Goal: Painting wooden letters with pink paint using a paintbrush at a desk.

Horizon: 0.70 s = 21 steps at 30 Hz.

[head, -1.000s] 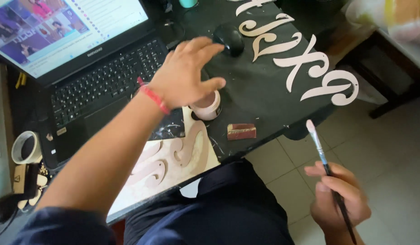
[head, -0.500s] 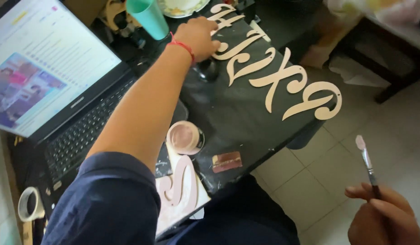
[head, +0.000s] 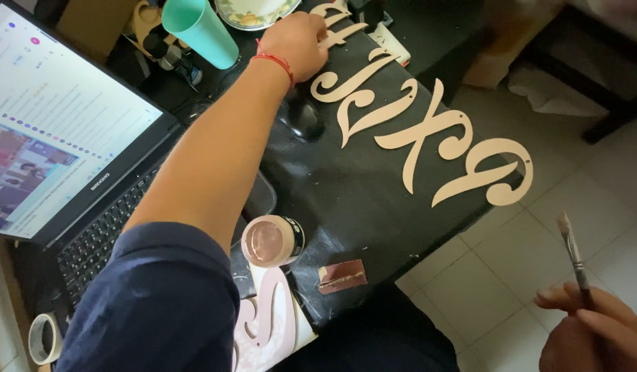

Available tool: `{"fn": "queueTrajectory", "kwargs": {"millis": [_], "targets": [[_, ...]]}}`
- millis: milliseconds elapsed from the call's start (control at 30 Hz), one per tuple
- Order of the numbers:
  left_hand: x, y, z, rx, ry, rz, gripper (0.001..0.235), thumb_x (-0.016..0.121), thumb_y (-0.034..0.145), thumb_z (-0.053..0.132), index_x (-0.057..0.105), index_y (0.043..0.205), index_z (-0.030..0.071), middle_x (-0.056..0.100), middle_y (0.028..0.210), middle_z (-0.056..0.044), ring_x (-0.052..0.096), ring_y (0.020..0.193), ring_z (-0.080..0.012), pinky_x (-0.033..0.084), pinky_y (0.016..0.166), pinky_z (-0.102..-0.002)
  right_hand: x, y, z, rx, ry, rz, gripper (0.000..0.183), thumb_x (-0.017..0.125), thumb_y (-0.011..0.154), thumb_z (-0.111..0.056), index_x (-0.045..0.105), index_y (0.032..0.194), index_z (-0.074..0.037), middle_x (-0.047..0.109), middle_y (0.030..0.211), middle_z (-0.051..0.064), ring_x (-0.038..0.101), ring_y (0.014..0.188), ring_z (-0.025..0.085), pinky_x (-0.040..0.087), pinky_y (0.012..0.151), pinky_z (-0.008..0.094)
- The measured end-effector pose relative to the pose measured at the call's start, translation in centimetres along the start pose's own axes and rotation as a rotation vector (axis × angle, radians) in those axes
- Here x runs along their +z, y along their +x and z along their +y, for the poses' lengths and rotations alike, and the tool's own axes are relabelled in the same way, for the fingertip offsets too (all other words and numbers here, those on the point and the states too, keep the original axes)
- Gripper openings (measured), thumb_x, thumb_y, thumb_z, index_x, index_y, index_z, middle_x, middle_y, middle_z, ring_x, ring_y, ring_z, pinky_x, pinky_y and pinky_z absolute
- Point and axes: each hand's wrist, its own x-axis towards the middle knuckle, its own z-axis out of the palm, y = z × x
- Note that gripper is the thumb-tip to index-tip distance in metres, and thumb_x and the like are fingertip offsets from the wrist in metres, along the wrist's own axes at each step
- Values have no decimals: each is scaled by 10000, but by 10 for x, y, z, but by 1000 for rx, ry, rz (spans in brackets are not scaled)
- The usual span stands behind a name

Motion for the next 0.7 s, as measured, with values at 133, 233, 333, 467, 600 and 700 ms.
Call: {"fn": "queueTrajectory", "kwargs": {"millis": [133, 233, 333, 467, 600, 700], "targets": [[4, 0, 8, 173, -105, 35, 207, 552, 843, 186, 733, 925, 129, 714, 943, -91, 647, 848, -308, 521, 671, -430, -9, 0, 15, -36, -53, -52, 355, 392, 978, -103, 425, 1308, 24, 507, 1466, 332, 672, 1175, 356, 559, 777, 269], [-13, -11, 29, 104, -166, -47, 217, 519, 850, 167, 721, 932, 162, 690, 947, -50, 634, 822, -268, 515, 653, -388, -1, 4, -1, 3, -33, -46, 360, 397, 969, -134, 426, 1302, -1, 529, 1425, 327, 672, 971, 256, 528, 540, 199], [-13, -7, 28, 154, -118, -37, 244, 521, 854, 191, 739, 956, 148, 716, 957, -43, 641, 902, -275, 524, 689, -414, -8, 2, 11, 21, 21, -56, 394, 388, 966, -194, 431, 1313, -12, 537, 1432, 322, 667, 797, 199, 546, 491, 196], [-14, -4, 25, 150, -82, -30, 258, 546, 919, 205, 758, 1051, 138, 722, 1026, -85, 666, 898, -309, 551, 716, -416, 1, 2, 9, -11, 6, 54, 342, 381, 976, -98, 403, 1298, 14, 487, 1431, 377, 631, 883, 257, 403, 468, 171], [-12, -5, 17, 166, -9, -10, 283, 535, 886, 202, 764, 1052, 178, 724, 1039, -83, 657, 936, -344, 539, 741, -470, -3, 2, 1, 20, 8, -44, 398, 379, 945, -108, 403, 1315, 34, 500, 1420, 394, 612, 737, 216, 455, 463, 195], [-13, -5, 5, 146, 37, -13, 310, 539, 826, 173, 756, 1046, 196, 718, 1047, -64, 647, 952, -343, 535, 744, -481, 7, 7, -15, 44, 20, -1, 374, 369, 944, -62, 385, 1302, 46, 496, 1400, 385, 532, 696, 203, 397, 424, 188]]}}
